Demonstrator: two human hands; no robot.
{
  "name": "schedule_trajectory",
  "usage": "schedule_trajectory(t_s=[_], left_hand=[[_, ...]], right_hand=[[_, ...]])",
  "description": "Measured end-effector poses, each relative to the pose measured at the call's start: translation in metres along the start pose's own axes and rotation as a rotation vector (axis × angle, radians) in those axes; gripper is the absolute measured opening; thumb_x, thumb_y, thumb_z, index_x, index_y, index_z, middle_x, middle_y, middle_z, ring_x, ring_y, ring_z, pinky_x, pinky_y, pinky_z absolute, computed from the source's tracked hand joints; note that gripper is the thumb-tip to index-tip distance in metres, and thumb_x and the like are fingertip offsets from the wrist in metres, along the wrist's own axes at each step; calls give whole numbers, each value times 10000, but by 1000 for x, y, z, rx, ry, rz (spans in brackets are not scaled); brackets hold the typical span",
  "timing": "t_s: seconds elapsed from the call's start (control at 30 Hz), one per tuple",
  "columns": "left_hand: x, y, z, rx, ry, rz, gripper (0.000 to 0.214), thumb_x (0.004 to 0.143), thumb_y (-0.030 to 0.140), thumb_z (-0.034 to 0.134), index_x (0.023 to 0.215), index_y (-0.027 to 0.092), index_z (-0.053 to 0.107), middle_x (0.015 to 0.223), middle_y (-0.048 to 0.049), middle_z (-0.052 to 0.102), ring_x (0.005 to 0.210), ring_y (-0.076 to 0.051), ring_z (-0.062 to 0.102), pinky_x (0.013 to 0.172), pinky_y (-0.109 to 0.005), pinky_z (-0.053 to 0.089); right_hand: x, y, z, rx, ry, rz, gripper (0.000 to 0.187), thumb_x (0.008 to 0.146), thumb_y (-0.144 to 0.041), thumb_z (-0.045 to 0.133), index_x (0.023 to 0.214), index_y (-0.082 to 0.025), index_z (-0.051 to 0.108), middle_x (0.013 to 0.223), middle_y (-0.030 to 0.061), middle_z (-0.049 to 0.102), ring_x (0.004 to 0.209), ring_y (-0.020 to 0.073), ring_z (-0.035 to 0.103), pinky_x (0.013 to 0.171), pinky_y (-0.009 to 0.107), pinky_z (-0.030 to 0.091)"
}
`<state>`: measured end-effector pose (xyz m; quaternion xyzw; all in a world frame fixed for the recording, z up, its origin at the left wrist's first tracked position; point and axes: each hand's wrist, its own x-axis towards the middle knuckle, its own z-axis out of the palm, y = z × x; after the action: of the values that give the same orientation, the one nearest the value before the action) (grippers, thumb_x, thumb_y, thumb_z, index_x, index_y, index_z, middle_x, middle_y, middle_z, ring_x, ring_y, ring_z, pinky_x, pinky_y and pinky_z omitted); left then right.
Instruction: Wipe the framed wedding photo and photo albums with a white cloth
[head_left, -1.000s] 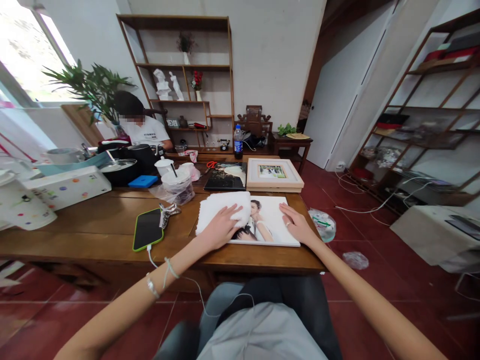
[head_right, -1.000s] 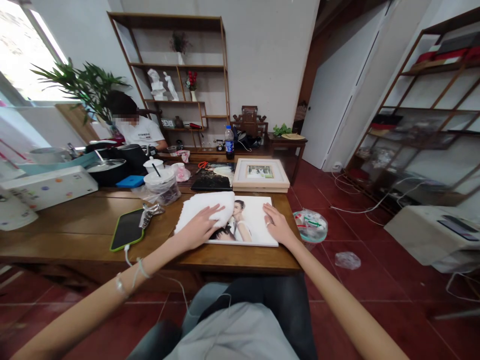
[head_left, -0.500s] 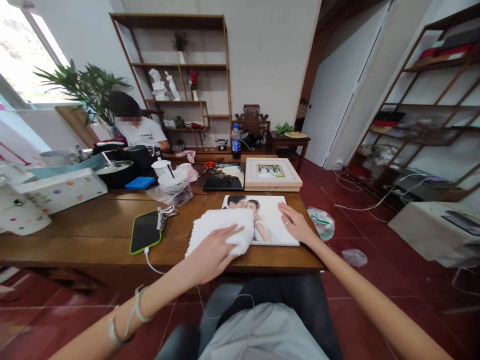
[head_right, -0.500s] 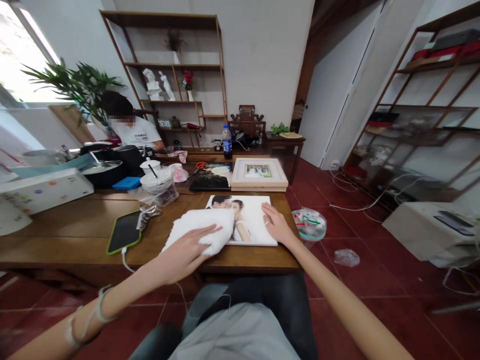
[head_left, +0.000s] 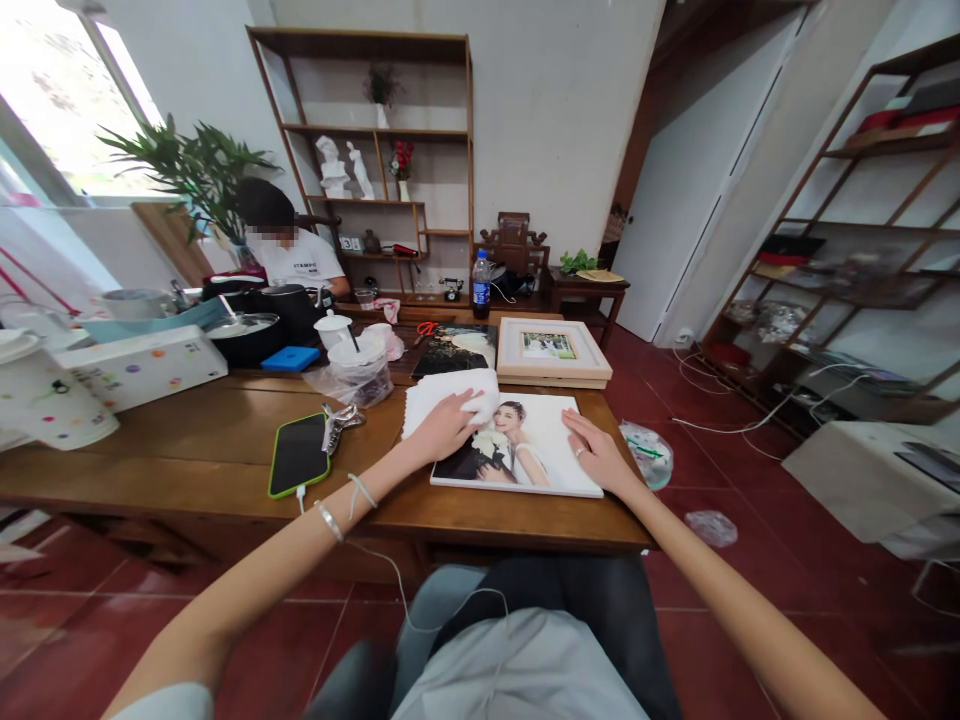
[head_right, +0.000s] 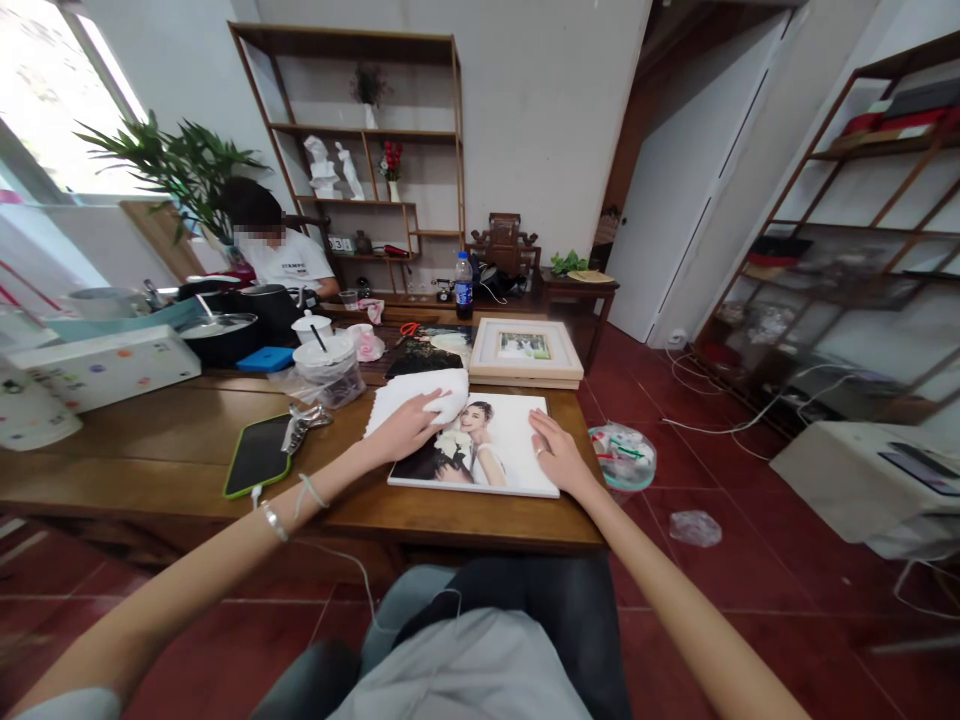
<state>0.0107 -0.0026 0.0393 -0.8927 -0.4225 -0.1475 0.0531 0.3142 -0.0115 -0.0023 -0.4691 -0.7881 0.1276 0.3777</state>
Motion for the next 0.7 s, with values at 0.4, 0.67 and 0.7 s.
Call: schedule_trajectory(t_s=[0.4,0.67,0.7], left_hand=[[-93,93,-47,-109,-178,158,251,892,219,431,916,205,680,1451,-12,321,1355,-244,233,1088,-437,238],[-53,59,-32,-80,-121,132,317,933,246,344,1079,215,623,1426,-33,368,1335,-220,284,1074,-410,265],[-42,50,-26,-66,-108,122,318,934,254,346,1077,204,625,1420,-49,376,1332,-227,289,1069,-412,271]], right_hand=[[0,-1,0,14,10,-1,412,796,-198,463,1186,-180,596,1290,76,532,1238,231,444,1078,445,312],[1,0,0,24,5,-7,405,800,-202,464,1182,-187,600,1291,75,530,1242,239,438,1079,457,306],[1,0,0,26,5,-8,404,800,-201,465,1180,-191,601,1291,73,531,1242,238,437,1080,457,304]])
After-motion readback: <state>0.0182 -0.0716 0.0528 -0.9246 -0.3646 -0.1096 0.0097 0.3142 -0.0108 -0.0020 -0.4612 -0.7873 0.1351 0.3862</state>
